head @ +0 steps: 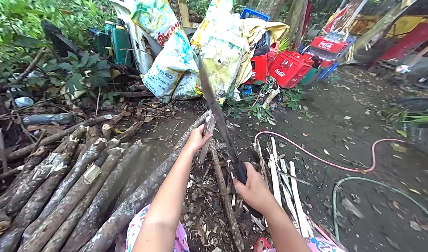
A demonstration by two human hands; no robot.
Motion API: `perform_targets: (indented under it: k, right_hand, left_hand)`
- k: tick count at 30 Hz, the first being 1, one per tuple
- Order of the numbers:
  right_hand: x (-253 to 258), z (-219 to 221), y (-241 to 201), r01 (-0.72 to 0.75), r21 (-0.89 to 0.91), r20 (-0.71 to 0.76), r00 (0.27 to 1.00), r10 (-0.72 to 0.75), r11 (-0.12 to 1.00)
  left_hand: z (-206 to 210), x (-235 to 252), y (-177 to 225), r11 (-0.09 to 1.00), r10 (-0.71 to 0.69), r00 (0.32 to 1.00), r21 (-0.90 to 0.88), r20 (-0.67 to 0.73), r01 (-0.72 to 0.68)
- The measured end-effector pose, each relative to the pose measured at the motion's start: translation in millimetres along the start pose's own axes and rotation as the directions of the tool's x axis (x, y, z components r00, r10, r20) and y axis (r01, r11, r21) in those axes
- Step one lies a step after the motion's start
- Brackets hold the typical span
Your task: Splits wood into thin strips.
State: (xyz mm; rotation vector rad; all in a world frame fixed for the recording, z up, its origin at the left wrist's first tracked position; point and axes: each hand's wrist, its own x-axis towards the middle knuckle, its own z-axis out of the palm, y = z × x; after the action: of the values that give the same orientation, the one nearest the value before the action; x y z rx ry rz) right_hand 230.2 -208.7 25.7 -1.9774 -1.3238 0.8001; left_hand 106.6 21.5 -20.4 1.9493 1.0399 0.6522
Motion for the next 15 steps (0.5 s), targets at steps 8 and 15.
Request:
perform_targets:
  k: [8, 15]
  right_hand:
    - [6, 19, -2, -0.022, 0.136, 0.004, 1.0, 0.022, 0.99]
    - [31, 28, -36, 0.135, 0.246, 0.034, 0.989, -0.147, 0.96]
  left_hand:
    - [4, -11, -2, 0.996, -0.086, 0.99, 0.012, -0.11, 0.088]
    - [-15, -98, 48, 0.884, -0.252, 0.952, -0.359, 0.173, 0.3]
